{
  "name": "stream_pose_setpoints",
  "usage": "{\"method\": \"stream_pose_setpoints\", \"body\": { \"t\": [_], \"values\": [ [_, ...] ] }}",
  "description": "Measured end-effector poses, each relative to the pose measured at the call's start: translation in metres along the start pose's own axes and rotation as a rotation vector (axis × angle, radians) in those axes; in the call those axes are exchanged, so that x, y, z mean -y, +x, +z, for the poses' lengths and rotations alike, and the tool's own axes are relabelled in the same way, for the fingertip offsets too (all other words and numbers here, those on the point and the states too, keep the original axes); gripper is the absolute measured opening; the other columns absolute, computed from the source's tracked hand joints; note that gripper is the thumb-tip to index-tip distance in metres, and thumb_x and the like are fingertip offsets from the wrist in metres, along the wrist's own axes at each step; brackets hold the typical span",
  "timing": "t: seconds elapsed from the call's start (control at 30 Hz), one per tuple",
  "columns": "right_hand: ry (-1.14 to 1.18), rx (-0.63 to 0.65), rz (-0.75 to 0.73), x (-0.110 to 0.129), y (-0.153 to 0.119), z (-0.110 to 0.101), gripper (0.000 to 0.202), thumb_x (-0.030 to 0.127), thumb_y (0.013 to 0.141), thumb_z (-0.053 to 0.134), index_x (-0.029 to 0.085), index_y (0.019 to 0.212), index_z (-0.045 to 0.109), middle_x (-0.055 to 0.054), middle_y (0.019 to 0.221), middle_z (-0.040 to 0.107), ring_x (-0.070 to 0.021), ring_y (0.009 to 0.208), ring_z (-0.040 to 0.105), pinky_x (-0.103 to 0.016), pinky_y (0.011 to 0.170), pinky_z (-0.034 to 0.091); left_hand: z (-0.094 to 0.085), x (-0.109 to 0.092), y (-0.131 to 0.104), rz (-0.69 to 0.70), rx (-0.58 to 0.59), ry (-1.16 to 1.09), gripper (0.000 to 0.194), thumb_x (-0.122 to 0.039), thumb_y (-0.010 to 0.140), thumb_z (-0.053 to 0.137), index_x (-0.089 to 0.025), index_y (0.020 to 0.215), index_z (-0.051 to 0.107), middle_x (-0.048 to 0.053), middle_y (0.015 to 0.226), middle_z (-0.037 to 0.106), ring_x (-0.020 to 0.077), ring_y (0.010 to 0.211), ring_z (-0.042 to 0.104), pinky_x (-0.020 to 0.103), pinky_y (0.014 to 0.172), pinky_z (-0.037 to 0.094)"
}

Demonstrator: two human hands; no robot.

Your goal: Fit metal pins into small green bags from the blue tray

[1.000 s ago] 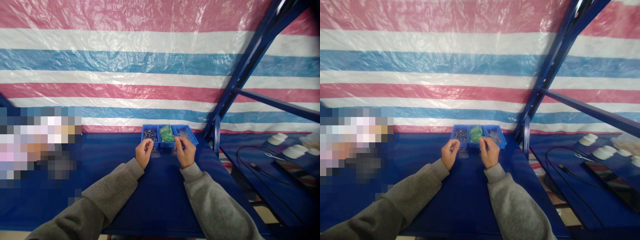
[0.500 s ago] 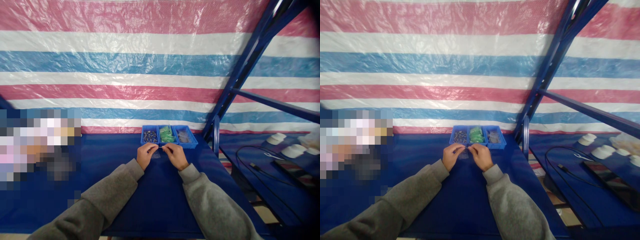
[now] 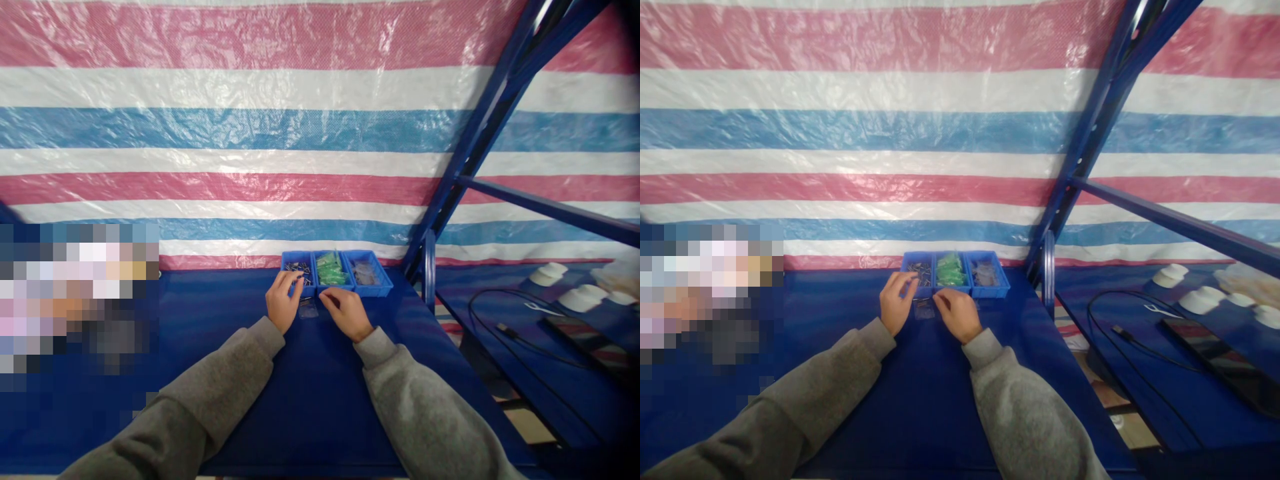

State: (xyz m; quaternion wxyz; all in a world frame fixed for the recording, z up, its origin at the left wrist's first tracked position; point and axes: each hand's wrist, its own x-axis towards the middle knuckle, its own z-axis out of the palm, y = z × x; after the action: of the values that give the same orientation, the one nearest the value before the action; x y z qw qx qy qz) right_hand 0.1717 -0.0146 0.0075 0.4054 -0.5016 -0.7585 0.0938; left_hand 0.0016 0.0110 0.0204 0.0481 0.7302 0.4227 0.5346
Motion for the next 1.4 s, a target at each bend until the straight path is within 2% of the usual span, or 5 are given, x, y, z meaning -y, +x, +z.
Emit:
{"method": "stream_pose_setpoints", "body": {
  "t": [0.23, 0.4, 0.6, 1.17, 1.4],
  "values": [
    [-0.068, 0.258, -0.101, -0.004, -0.006, 0.014, 0.022, 0.024, 0.078, 0.064, 0.022, 0.1, 0.066, -0.006, 0.106, 0.065, -0.02, 0.097, 0.056, -0.033, 0.084, 0.043, 0.0, 0.0, -0.014, -0.005, 0.048, -0.036, 0.018, -0.028, 0.087, 0.048, -0.017, 0.09, 0.063, 0.003, 0.079, 0.063, 0.0095, 0.059, 0.053, 0.021, 0.061, 0.045],
    [-0.128, 0.337, -0.115, -0.006, -0.007, 0.017, 0.025, 0.024, 0.074, 0.069, 0.02, 0.099, 0.067, -0.006, 0.096, 0.068, -0.0208, 0.094, 0.053, -0.034, 0.082, 0.042, 0.001, 0.003, -0.014, -0.051, 0.031, -0.067, 0.019, -0.029, 0.086, 0.05, -0.016, 0.087, 0.064, 0.002, 0.076, 0.065, 0.0088, 0.056, 0.053, 0.02, 0.057, 0.044],
    [-0.204, 0.358, -0.151, -0.002, -0.005, 0.015, 0.01, 0.019, 0.079, 0.064, 0.021, 0.088, 0.067, -0.004, 0.088, 0.067, -0.0205, 0.089, 0.052, -0.032, 0.076, 0.037, 0.003, 0.006, -0.016, -0.079, 0.031, -0.045, 0.021, -0.032, 0.084, 0.052, -0.016, 0.088, 0.065, 0.0, 0.065, 0.063, 0.0083, 0.051, 0.052, 0.019, 0.054, 0.043],
    [-0.218, 0.325, -0.113, -0.004, -0.008, 0.02, 0.005, 0.014, 0.08, 0.061, 0.017, 0.077, 0.061, -0.003, 0.08, 0.061, -0.0178, 0.085, 0.051, -0.029, 0.073, 0.035, 0.002, 0.007, -0.017, -0.085, 0.086, -0.075, 0.021, -0.031, 0.085, 0.05, -0.016, 0.091, 0.064, -0.003, 0.051, 0.056, 0.0088, 0.045, 0.051, 0.02, 0.051, 0.041],
    [-0.207, 0.264, -0.104, -0.003, -0.009, 0.02, 0.029, 0.032, 0.086, 0.055, 0.02, 0.111, 0.058, -0.006, 0.089, 0.058, -0.0181, 0.083, 0.054, -0.029, 0.075, 0.041, 0.003, 0.008, -0.017, -0.085, 0.081, -0.084, 0.022, -0.033, 0.085, 0.051, -0.017, 0.091, 0.064, -0.003, 0.05, 0.056, 0.0091, 0.044, 0.051, 0.02, 0.051, 0.042]
  ]
}}
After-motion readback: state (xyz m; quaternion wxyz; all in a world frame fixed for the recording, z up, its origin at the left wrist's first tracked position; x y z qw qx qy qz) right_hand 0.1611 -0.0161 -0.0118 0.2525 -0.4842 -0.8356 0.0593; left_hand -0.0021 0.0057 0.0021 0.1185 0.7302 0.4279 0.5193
